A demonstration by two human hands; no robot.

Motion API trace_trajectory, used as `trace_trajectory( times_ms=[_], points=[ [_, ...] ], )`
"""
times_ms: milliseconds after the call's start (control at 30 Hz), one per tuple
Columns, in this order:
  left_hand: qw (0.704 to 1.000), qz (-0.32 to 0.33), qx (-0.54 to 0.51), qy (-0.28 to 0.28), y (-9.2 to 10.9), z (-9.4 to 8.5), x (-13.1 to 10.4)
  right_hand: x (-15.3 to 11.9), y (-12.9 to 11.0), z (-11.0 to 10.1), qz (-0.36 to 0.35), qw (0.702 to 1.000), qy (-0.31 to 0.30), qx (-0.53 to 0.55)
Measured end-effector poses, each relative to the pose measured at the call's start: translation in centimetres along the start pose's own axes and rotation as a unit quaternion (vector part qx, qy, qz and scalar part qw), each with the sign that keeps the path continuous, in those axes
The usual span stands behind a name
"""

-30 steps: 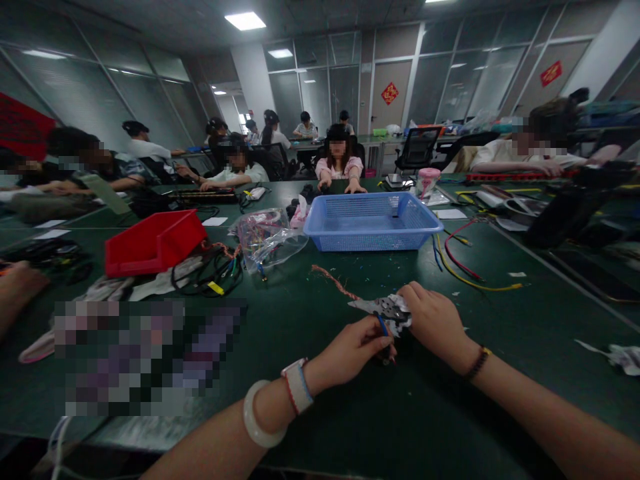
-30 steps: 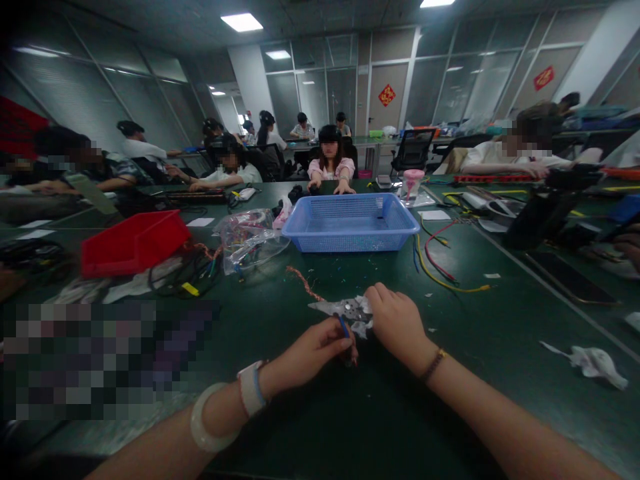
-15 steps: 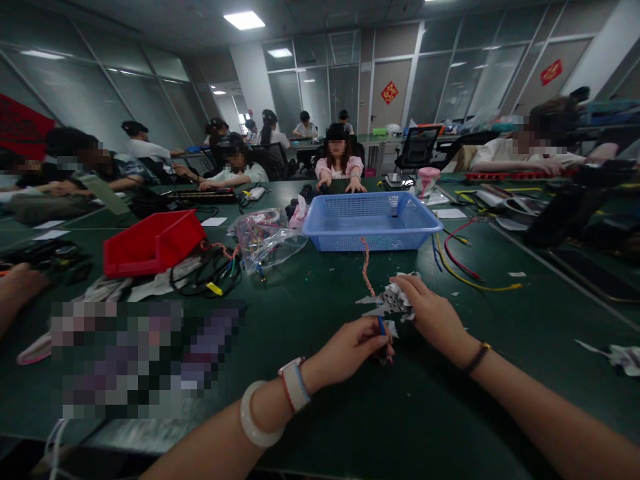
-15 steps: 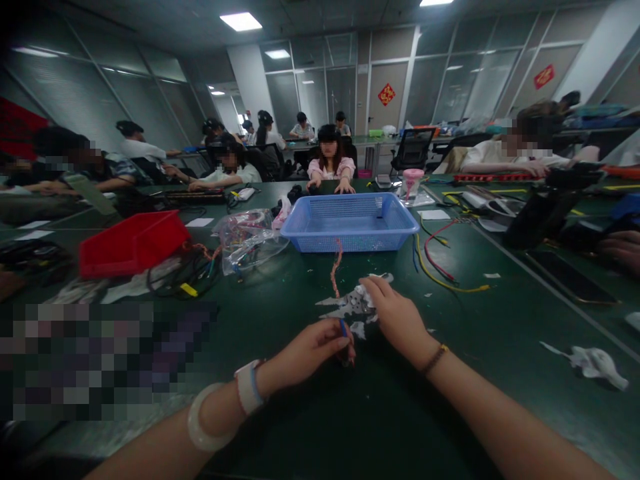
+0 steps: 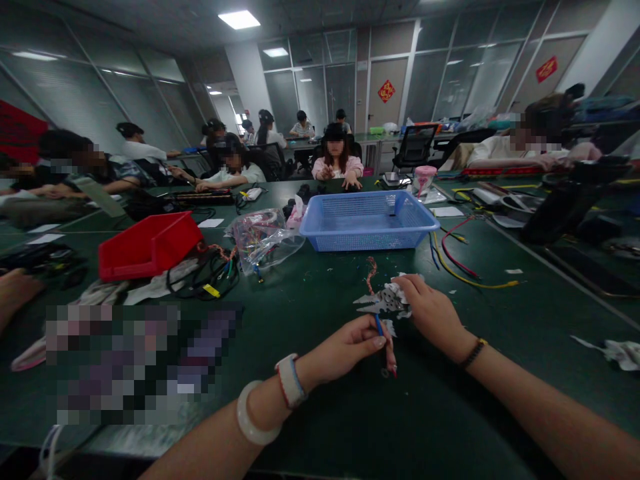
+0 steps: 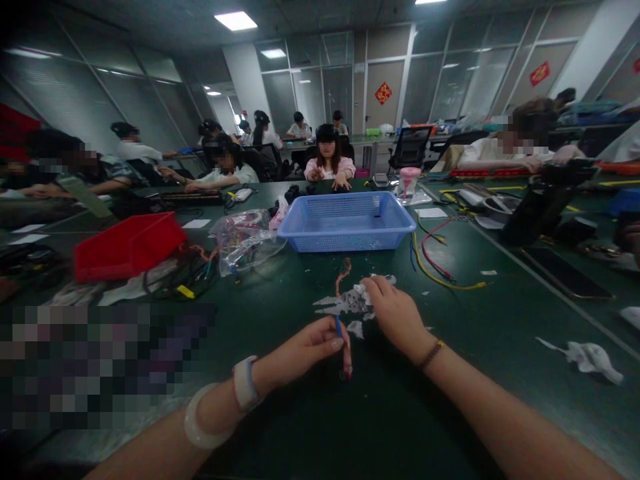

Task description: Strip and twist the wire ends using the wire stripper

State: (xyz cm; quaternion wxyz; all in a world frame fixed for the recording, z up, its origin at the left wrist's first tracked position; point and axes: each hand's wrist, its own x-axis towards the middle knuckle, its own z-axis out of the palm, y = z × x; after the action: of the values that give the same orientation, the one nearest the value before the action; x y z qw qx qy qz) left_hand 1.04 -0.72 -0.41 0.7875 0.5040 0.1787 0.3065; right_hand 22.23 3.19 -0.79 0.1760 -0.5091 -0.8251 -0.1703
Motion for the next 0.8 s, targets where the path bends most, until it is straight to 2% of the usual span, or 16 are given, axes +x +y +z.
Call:
trace_trajectory(
  times_ms=[300, 433, 600, 800],
  points=[
    [1.0, -0.011, -0.018, -0.024, -0.2, 0.0, -0.1, 0.0, 0.3, -0.6, 0.008, 0.999, -0.012, -0.049],
    [0.999, -0.017, -0.016, -0.027, 0.0, 0.0, -0.2, 0.0, 0.3, -0.6, 0.022, 0.999, -0.024, -0.02],
    [0.999, -0.029, -0.006, -0.012, 0.3, -0.1, -0.2, 0.0, 0.9, 0.0, -0.002, 0.999, -0.011, 0.04],
    [0.999, -0.037, -0.027, -0.026, 0.4, -0.3, -0.2, 0.0, 1.5, 0.1, -0.006, 0.999, -0.005, 0.033]
  ],
)
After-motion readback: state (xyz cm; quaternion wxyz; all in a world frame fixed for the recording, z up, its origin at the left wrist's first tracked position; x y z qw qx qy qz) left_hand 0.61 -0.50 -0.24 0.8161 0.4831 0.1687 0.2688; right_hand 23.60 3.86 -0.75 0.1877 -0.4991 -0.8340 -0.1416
